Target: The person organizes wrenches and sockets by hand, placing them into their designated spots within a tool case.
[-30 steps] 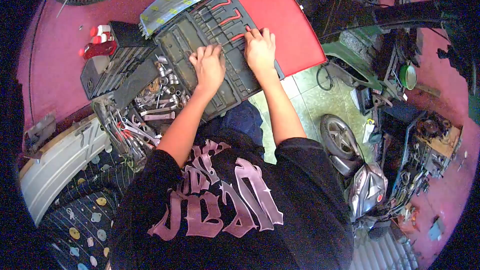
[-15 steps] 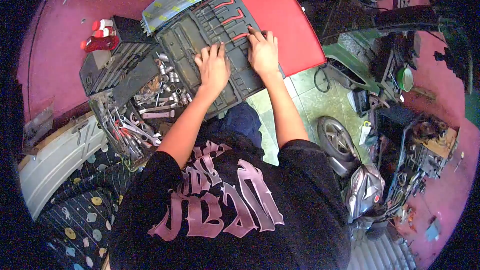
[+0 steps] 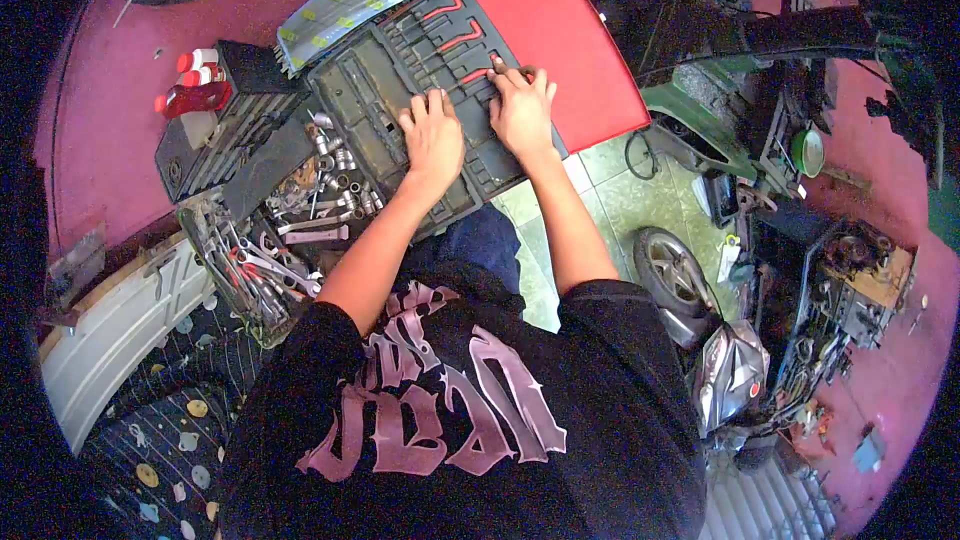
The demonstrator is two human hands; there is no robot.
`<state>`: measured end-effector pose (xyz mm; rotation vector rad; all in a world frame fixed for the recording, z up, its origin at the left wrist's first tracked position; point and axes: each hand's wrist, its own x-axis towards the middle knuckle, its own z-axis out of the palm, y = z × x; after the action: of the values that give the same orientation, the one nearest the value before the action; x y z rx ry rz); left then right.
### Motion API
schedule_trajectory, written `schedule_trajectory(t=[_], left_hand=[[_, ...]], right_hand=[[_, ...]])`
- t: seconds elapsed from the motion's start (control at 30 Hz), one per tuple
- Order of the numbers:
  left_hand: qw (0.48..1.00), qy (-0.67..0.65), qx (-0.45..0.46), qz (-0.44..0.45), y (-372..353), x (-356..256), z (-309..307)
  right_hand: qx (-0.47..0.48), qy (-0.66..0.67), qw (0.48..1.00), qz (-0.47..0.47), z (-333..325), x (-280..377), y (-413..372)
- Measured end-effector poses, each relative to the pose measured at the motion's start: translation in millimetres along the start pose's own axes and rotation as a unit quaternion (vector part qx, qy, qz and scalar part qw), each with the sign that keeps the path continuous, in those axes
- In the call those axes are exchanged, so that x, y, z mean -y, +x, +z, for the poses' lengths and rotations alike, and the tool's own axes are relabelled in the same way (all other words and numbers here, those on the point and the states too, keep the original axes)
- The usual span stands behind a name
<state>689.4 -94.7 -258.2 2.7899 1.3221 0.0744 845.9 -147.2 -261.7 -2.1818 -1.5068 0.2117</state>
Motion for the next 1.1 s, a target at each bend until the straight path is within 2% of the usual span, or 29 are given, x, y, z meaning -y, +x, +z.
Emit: schedule_trajectory(t=[0.23,0.33,0.4,0.43,0.5,0.63,0.8,0.97,1.1], left_hand=[[0.999,0.002,0.033,0.016,0.8,4.8,-0.5],[1.0,0.01,-0.02,0.016,-6.7,11.3,-9.1],[0.996,-0.091,0.005,0.017,-15.7,20.0,-19.8],[0.996,-0.089,0.005,0.009,-21.9,25.1,-24.7],[0.985,-0.167,0.034,0.027,-37.0,38.4,-34.3],[0.968,-0.243,0.038,0.054,-79.7,72.2,-62.0],[0.952,-0.304,0.031,0.018,-152.5,129.7,-82.3],[0.944,-0.321,0.017,-0.079,-223.5,193.8,-94.0],[0.939,-0.307,-0.051,-0.147,-270.2,249.6,-101.0]], right_hand=[[0.005,-0.042,0.999,0.004,3.7,3.5,1.9],[0.014,-0.056,0.998,0.003,-2.3,7.6,-2.8],[0.04,-0.045,0.998,0.027,-11.2,19.1,-12.1],[0.044,-0.042,0.998,0.02,-10.1,23.8,-22.0],[-0.024,-0.022,0.998,0.059,-5.3,35.2,-43.5],[-0.028,0.02,0.997,0.069,2.3,64.6,-89.6],[0.037,0.027,0.999,0.0,5.0,109.2,-112.8],[0.077,-0.008,0.993,-0.089,13.7,159.6,-96.3],[0.025,-0.005,0.989,-0.143,25.2,214.5,-74.6]])
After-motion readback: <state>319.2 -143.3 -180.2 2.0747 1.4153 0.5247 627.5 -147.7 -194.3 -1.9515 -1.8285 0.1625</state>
